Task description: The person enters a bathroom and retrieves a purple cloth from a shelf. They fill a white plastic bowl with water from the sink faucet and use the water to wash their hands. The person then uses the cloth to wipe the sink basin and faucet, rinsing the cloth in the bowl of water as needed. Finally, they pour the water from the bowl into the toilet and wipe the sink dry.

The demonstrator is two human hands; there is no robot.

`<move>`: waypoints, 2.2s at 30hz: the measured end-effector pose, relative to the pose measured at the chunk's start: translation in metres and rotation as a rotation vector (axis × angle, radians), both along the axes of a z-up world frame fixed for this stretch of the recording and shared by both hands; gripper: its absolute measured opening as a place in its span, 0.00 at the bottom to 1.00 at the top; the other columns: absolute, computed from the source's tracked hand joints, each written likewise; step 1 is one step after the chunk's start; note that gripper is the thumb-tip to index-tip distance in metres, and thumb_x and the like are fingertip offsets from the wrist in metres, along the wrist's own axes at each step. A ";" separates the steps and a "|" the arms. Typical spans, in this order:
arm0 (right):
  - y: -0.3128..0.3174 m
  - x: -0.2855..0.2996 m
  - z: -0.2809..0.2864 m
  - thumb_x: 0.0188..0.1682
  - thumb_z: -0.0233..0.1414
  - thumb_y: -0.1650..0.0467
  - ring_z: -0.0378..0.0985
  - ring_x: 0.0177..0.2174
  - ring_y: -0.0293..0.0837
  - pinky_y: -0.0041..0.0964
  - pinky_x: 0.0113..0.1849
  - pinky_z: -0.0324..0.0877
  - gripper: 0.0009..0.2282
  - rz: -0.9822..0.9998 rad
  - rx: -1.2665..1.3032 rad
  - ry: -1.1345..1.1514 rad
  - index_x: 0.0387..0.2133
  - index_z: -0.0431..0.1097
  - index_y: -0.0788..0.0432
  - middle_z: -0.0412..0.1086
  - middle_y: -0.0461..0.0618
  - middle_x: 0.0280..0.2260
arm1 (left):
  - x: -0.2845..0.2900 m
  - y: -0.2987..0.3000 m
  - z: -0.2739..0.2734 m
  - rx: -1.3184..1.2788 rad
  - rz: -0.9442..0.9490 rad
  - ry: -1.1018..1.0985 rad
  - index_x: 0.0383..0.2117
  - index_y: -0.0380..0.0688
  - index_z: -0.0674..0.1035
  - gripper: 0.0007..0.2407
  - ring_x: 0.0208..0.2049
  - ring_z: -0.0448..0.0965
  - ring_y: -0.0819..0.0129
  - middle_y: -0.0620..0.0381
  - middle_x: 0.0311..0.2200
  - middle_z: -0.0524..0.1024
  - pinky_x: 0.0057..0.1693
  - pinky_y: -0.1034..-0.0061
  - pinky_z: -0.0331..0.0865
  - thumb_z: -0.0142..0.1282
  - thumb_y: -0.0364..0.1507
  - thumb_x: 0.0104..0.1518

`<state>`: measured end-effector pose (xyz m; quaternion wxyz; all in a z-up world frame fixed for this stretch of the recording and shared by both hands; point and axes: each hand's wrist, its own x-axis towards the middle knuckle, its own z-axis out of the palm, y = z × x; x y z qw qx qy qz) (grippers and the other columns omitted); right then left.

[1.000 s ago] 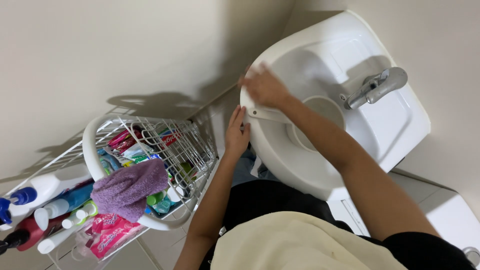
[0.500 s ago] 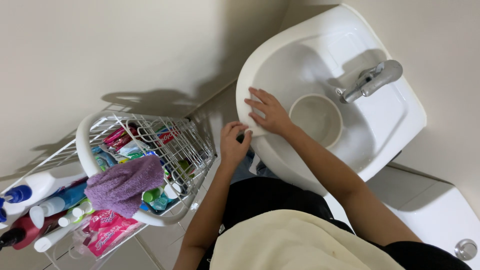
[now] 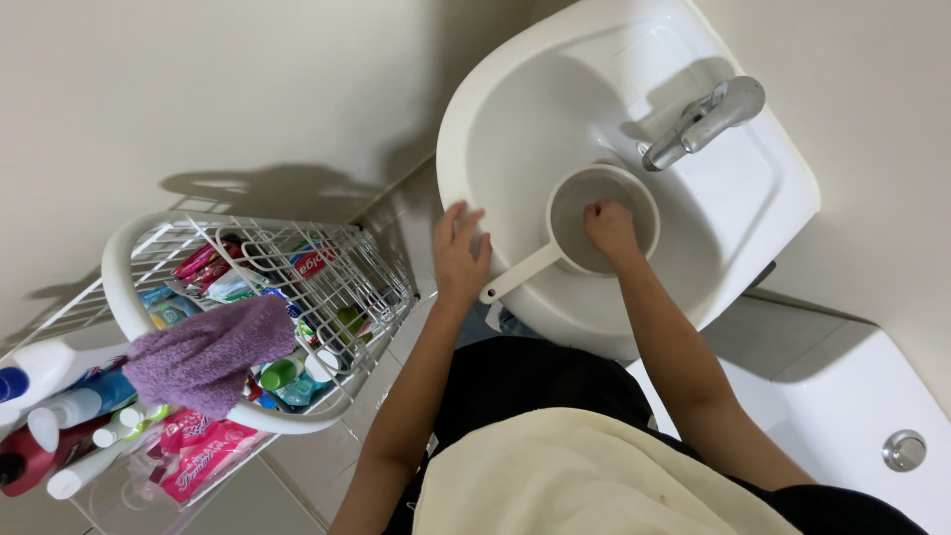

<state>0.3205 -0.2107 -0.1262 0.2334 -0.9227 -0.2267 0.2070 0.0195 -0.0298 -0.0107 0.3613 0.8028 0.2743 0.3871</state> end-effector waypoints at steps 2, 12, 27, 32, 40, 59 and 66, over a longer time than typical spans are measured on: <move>0.005 -0.005 0.019 0.53 0.48 0.66 0.78 0.21 0.51 0.48 0.21 0.72 0.12 -0.097 0.112 0.222 0.28 0.75 0.62 0.72 0.56 0.20 | 0.008 0.007 0.001 -0.065 -0.011 0.035 0.59 0.40 0.73 0.19 0.64 0.63 0.41 0.38 0.63 0.62 0.67 0.54 0.60 0.56 0.22 0.61; 0.162 -0.170 0.183 0.64 0.40 0.66 0.53 0.66 0.65 0.65 0.62 0.52 0.20 0.106 0.780 0.796 0.66 0.57 0.65 0.56 0.70 0.65 | 0.055 0.069 -0.036 -0.061 -0.045 0.142 0.72 0.50 0.59 0.22 0.74 0.48 0.48 0.52 0.74 0.51 0.71 0.49 0.52 0.41 0.25 0.71; 0.207 -0.178 0.107 0.64 0.33 0.60 0.25 0.70 0.63 0.50 0.68 0.19 0.32 0.251 0.358 0.289 0.70 0.28 0.73 0.23 0.76 0.70 | 0.043 0.080 -0.041 -0.237 -0.161 -0.028 0.74 0.52 0.51 0.24 0.75 0.41 0.52 0.53 0.76 0.40 0.77 0.61 0.41 0.39 0.26 0.72; 0.208 -0.165 0.106 0.61 0.35 0.48 0.18 0.69 0.64 0.56 0.66 0.18 0.41 0.180 0.317 0.503 0.73 0.24 0.63 0.19 0.65 0.72 | 0.052 0.097 -0.043 -0.238 -0.176 0.100 0.74 0.56 0.52 0.23 0.74 0.43 0.46 0.55 0.75 0.43 0.75 0.50 0.43 0.37 0.31 0.72; 0.158 -0.127 0.074 0.57 0.52 0.52 0.72 0.57 0.48 0.42 0.51 0.72 0.19 0.119 0.492 0.160 0.59 0.70 0.40 0.66 0.43 0.62 | 0.049 0.068 -0.032 -0.013 -0.058 0.366 0.73 0.48 0.56 0.27 0.73 0.49 0.45 0.49 0.75 0.46 0.70 0.41 0.54 0.48 0.32 0.67; 0.016 -0.068 0.117 0.56 0.53 0.65 0.81 0.31 0.50 0.46 0.36 0.75 0.08 -0.084 0.297 -0.058 0.36 0.81 0.51 0.77 0.49 0.26 | 0.082 0.029 0.004 0.340 -0.594 0.799 0.56 0.45 0.76 0.19 0.43 0.83 0.53 0.49 0.38 0.82 0.64 0.55 0.58 0.58 0.33 0.59; 0.055 -0.033 0.085 0.53 0.51 0.63 0.81 0.29 0.49 0.45 0.36 0.75 0.10 -0.056 0.145 0.006 0.35 0.80 0.51 0.76 0.45 0.22 | 0.112 0.093 0.015 0.527 -0.504 0.677 0.53 0.56 0.80 0.19 0.49 0.79 0.57 0.55 0.41 0.82 0.70 0.48 0.46 0.67 0.31 0.52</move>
